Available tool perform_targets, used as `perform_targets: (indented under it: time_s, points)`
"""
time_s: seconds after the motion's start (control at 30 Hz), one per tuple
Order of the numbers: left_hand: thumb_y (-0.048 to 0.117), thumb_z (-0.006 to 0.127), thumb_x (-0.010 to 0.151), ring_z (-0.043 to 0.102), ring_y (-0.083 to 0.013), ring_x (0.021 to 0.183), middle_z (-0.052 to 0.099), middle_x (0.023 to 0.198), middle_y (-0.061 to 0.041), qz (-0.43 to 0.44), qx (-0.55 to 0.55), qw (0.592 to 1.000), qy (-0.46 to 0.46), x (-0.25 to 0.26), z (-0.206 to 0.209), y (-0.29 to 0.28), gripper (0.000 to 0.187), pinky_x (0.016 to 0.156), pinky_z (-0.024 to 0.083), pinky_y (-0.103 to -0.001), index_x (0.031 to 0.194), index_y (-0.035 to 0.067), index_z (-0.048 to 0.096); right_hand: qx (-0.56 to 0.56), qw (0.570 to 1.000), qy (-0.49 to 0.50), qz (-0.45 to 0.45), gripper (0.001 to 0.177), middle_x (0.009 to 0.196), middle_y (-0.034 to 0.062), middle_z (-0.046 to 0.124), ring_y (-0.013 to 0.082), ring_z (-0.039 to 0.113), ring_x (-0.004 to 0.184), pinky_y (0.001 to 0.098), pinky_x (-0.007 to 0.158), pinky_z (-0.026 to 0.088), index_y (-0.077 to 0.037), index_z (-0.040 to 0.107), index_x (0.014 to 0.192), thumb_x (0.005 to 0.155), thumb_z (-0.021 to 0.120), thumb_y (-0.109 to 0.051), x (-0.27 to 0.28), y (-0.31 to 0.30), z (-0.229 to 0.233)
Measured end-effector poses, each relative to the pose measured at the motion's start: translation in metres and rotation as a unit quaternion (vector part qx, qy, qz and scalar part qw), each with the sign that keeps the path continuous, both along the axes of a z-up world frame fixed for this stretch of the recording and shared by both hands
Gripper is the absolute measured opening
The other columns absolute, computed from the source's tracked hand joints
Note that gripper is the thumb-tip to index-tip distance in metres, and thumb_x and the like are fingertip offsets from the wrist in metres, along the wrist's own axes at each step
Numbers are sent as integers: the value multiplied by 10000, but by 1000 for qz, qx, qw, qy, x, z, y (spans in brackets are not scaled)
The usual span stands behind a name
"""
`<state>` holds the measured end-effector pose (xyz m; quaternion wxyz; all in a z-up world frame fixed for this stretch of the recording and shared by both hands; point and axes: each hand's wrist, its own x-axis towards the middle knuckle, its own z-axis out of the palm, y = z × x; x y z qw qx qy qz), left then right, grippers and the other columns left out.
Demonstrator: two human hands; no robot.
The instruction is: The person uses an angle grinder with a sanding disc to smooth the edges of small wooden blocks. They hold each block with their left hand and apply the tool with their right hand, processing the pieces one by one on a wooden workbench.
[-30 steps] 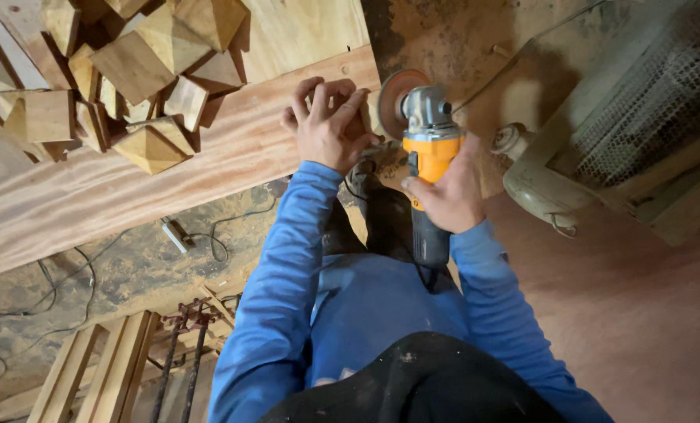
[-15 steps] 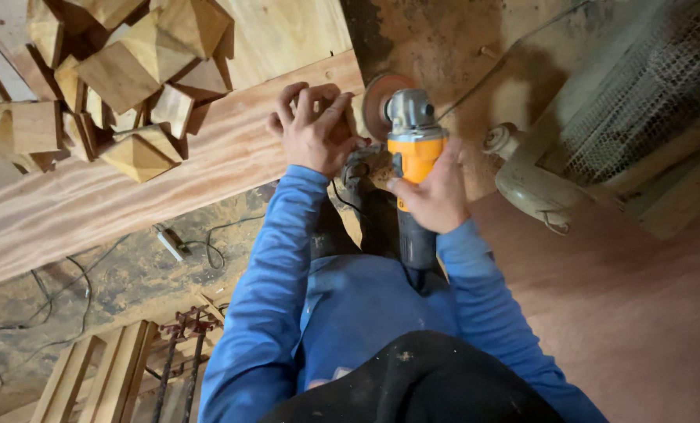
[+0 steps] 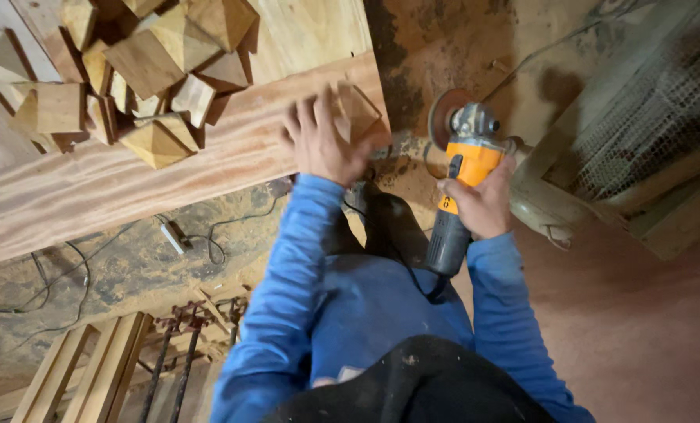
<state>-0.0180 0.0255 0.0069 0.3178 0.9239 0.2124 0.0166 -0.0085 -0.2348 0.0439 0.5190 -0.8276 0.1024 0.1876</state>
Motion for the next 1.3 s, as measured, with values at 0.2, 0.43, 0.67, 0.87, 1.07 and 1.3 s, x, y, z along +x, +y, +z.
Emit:
perform_targets:
  time_s: [0.2, 0.43, 0.67, 0.87, 1.07, 1.3]
  points:
    - [536, 942, 630, 417, -394, 1231, 507, 1265, -184, 42, 25, 996, 79, -9, -13, 1, 924, 1015, 339, -574, 1362, 130, 549, 21, 999, -13, 27, 683, 1118, 126, 611, 197, 643, 948, 349, 824, 582, 24, 372, 1293, 762, 801, -4, 5, 7, 12]
    - [409, 920, 688, 465, -337, 1192, 570, 1253, -129, -102, 30, 994, -2, -14, -34, 20, 726, 1005, 401, -519, 1300, 141, 636, 29, 999, -5, 40, 738, 1101, 114, 629, 187, 644, 936, 327, 824, 574, 13, 328, 1337, 755, 779, -35, 9, 21, 26]
    - [408, 948, 617, 471, -347, 1177, 572, 1202, -40, -100, -20, 993, -62, 1, -21, 1, 744, 961, 367, -534, 1290, 270, 663, -50, 990, -39, 123, 691, 1127, 145, 656, 272, 669, 975, 390, 909, 551, 30, 406, 1294, 763, 828, -101, 14, 26, 32]
    - [322, 940, 618, 459, -349, 1187, 548, 1193, -40, -106, -1, 993, -44, 2, -11, 5, 727, 950, 363, -533, 1293, 288, 673, -125, 975, -56, 176, 755, 1146, 187, 665, 335, 684, 1018, 424, 914, 534, 36, 397, 1286, 734, 872, -165, 14, 39, 30]
    - [335, 938, 606, 455, -348, 1210, 545, 1226, -34, -103, -12, 993, -47, 1, -14, 4, 743, 984, 364, -544, 1296, 294, 663, -116, 976, -61, 175, 786, 1178, 204, 655, 336, 682, 1058, 426, 951, 533, 55, 358, 1340, 762, 851, -147, 12, 30, 19]
    - [363, 934, 594, 453, -365, 1209, 547, 1242, -45, -108, -9, 993, -55, 2, -13, 5, 745, 967, 361, -551, 1285, 290, 663, -110, 983, -48, 139, 768, 1129, 185, 683, 325, 702, 1004, 431, 931, 550, 55, 355, 1307, 784, 863, -184, 12, 25, 23]
